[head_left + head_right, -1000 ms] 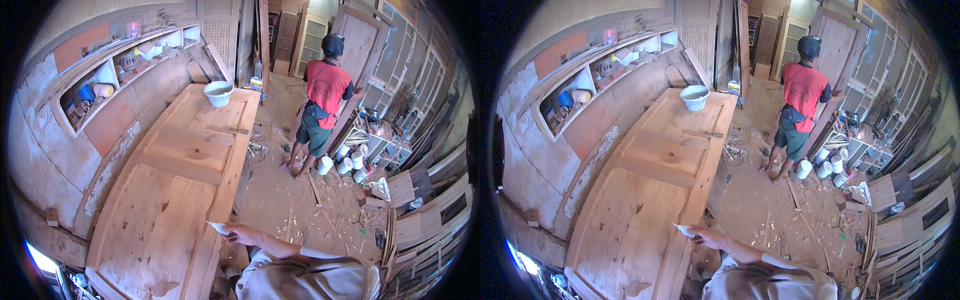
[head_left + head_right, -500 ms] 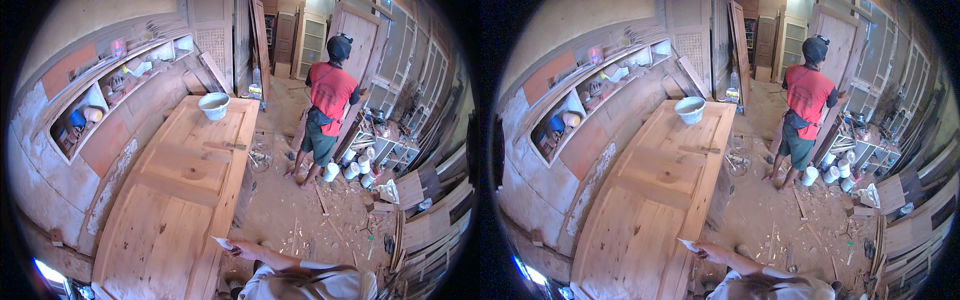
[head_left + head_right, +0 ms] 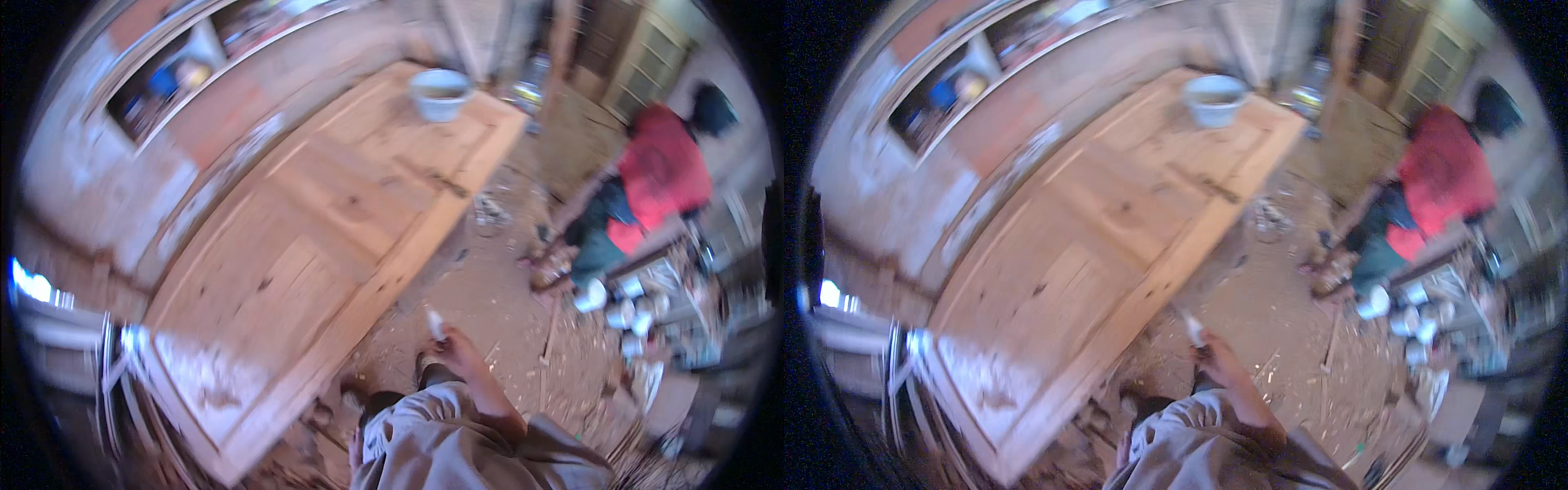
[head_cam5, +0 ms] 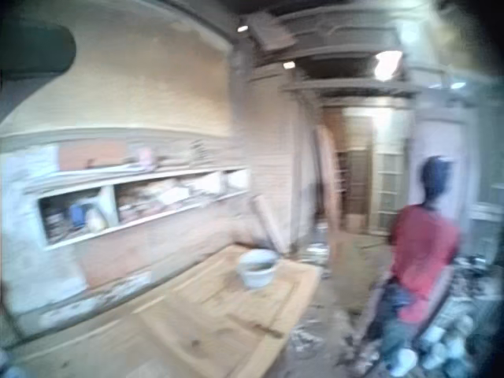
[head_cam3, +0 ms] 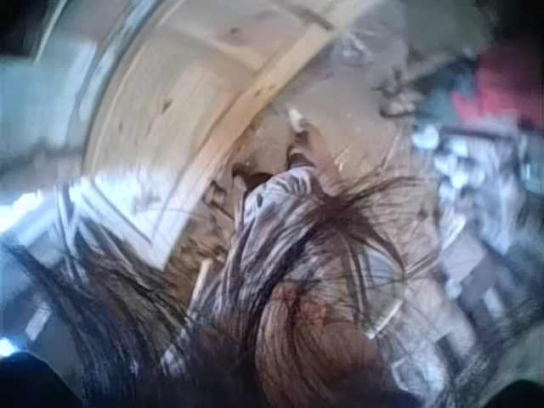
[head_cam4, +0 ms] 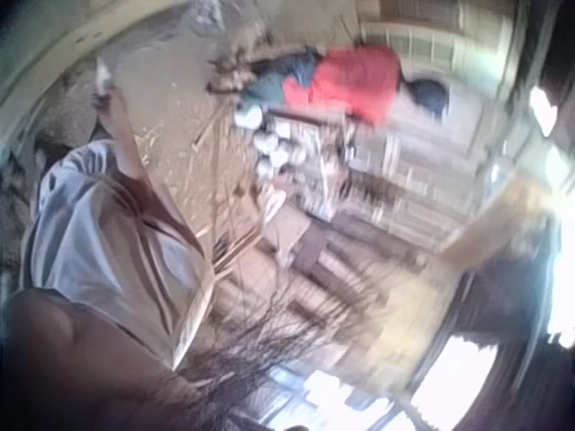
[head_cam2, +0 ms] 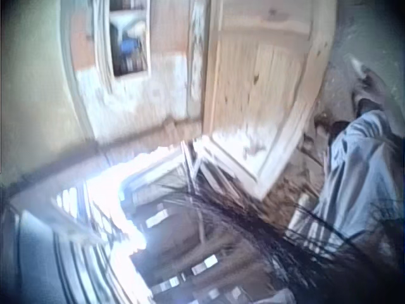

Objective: The person applies glue from a bottle onto the grooves and surface of a wooden door panel, spreading it with a small brush and a piece of paper.

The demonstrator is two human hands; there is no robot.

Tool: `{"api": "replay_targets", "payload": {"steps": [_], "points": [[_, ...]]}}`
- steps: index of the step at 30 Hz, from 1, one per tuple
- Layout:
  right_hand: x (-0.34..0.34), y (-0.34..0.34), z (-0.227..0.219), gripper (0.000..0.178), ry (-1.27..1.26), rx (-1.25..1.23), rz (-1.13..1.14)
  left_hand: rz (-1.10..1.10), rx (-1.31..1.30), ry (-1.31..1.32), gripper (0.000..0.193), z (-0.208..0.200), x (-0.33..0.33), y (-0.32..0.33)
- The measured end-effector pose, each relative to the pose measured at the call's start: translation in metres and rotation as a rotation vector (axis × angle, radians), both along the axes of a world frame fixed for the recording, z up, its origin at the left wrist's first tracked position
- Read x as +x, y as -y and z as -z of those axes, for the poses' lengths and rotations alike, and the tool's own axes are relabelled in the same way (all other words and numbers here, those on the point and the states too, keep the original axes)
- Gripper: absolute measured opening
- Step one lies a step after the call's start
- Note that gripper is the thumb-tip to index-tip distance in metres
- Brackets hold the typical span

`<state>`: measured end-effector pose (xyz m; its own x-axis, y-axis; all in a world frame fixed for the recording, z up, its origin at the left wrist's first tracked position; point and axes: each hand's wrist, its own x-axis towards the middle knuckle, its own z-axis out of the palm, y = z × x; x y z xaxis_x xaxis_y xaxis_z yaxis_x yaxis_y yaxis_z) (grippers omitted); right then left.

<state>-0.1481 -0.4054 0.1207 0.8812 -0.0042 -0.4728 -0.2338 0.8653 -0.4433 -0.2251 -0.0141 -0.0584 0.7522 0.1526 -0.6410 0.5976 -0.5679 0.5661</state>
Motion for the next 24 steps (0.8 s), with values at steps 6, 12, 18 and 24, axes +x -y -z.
{"api": "replay_targets", "payload": {"steps": [6,12,18,24], "points": [[0.014,0.038,-0.018,0.026,-0.063,-0.008,-0.055,-0.267,0.03,0.077,0.055,-0.014,-0.078,0.029],[0.041,0.061,-0.015,0.025,-0.042,-0.074,-0.062,-0.496,-0.04,0.051,0.055,-0.036,-0.071,0.058],[0.075,0.06,-0.031,0.028,0.045,-0.11,-0.08,-0.503,-0.059,-0.013,0.054,-0.036,-0.045,0.078],[0.086,0.062,-0.035,0.028,-0.002,-0.11,-0.02,-0.445,-0.094,-0.03,0.063,0.003,0.029,0.074]]}}
